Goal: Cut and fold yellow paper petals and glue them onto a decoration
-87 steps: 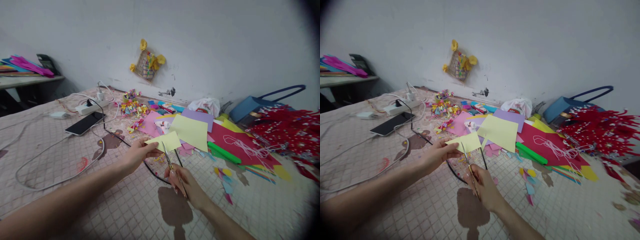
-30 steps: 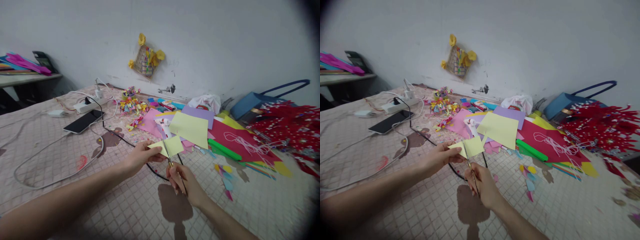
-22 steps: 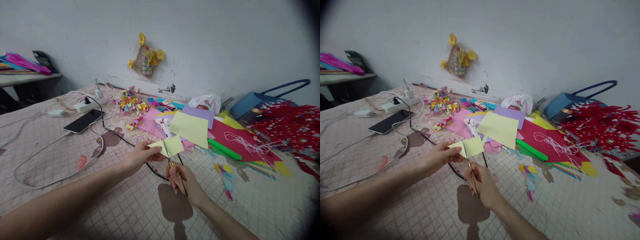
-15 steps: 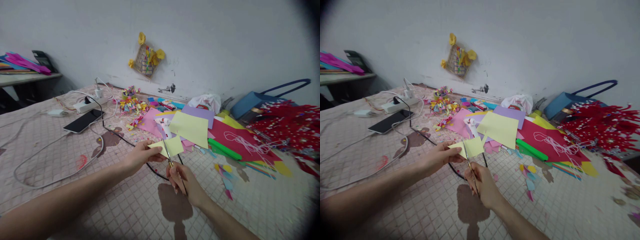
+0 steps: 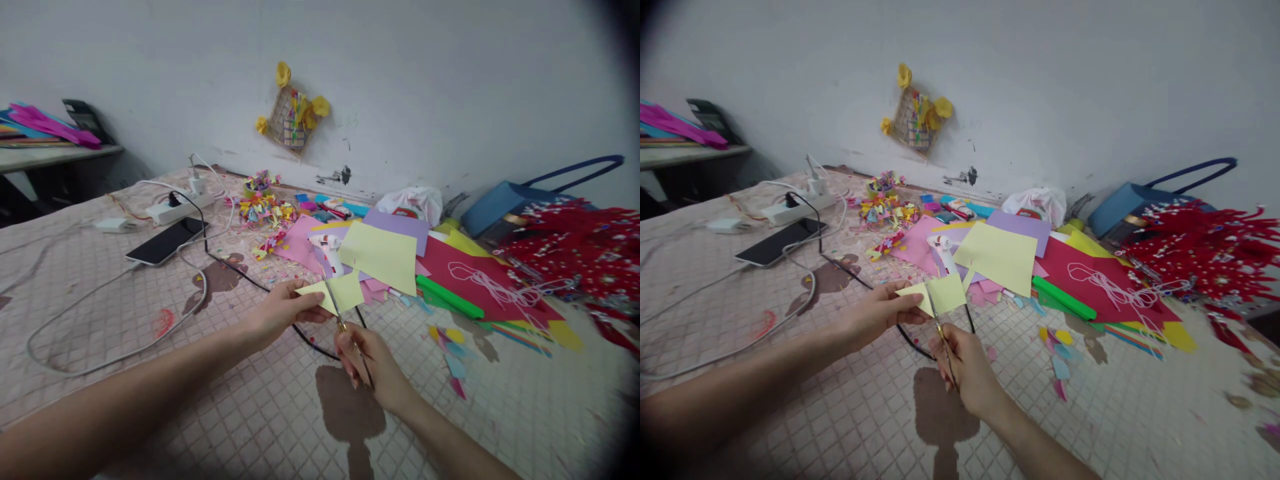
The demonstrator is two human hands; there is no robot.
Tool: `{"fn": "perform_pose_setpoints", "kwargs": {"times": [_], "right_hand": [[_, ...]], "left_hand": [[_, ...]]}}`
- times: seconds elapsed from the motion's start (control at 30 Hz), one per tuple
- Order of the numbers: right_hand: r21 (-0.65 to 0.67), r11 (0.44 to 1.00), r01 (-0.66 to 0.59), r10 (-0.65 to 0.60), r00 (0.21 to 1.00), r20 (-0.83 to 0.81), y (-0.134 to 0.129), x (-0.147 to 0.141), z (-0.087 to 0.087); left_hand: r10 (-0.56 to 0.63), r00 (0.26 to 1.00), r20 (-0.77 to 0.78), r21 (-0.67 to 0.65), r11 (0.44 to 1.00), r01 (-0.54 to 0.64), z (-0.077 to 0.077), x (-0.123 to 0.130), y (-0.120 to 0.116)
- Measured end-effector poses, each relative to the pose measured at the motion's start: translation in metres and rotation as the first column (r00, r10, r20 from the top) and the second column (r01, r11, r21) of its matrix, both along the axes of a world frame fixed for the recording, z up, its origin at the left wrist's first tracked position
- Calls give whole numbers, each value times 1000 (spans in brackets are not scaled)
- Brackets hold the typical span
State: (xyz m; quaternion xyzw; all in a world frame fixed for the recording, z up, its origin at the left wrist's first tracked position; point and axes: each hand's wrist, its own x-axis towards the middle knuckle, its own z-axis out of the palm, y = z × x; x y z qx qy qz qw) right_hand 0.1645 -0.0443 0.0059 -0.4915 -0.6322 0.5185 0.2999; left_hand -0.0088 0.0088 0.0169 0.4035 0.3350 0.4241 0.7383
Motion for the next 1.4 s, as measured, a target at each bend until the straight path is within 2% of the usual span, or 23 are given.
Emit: {"fn": "perform_pose_setpoints", "kwargs": {"times": [0.2,0.27,0.33,0.4,0.47,0.57,0.67,0.73,0.77,0.8,0.83,0.87,0.9,0.93,0.97,1.03,1.17,1.4], "right_hand": [[-11,999,35,-35,999,-1,3,1,-4],[47,998,42,-44,998,46,8,5,-3],[189,980,61,-97,978,187,16,13,2],[405,912,71,-249,879,406,26,25,7],[553,830,70,-432,708,558,38,40,11],[618,779,105,-575,510,639,56,65,11],[663,741,107,-639,416,647,67,83,8],[735,673,81,-684,446,577,68,84,9],[760,645,77,-681,509,527,66,81,11],[762,642,83,-641,602,476,62,74,14],[737,669,94,-560,716,417,57,66,17],[664,743,79,-419,829,370,51,57,20],[562,826,33,-254,913,319,43,47,23],[478,878,-22,-119,957,264,36,37,24],[413,908,-73,-27,973,231,29,28,25],[344,932,-115,49,980,193,19,16,23],[272,959,-74,45,993,111,14,10,14],[122,992,-18,28,997,-78,19,11,8]], "left_hand": [[-22,1000,-18,32,999,22,-1,0,1],[-26,998,-56,46,999,29,-1,-1,1],[-37,993,-113,40,998,42,0,-1,1],[-69,981,-180,19,997,74,1,-2,1],[-120,962,-243,8,992,126,1,-2,0],[-190,929,-318,27,977,210,3,-2,-2],[-216,906,-364,45,968,248,3,-2,-3],[-224,895,-386,51,963,263,2,-2,-4],[-226,890,-396,55,962,269,2,-2,-4],[-226,885,-406,62,960,274,1,-2,-4],[-226,882,-414,71,958,279,0,-1,-4],[-225,878,-423,82,955,285,-1,-1,-4],[-226,873,-431,94,951,293,-2,-1,-5],[-227,868,-441,106,947,302,-2,0,-6],[-229,863,-451,117,943,311,-2,0,-7],[-231,850,-473,138,934,330,-3,1,-9],[-234,842,-487,179,916,359,-5,1,-12],[-136,911,-390,200,953,227,-8,2,-5]]}}
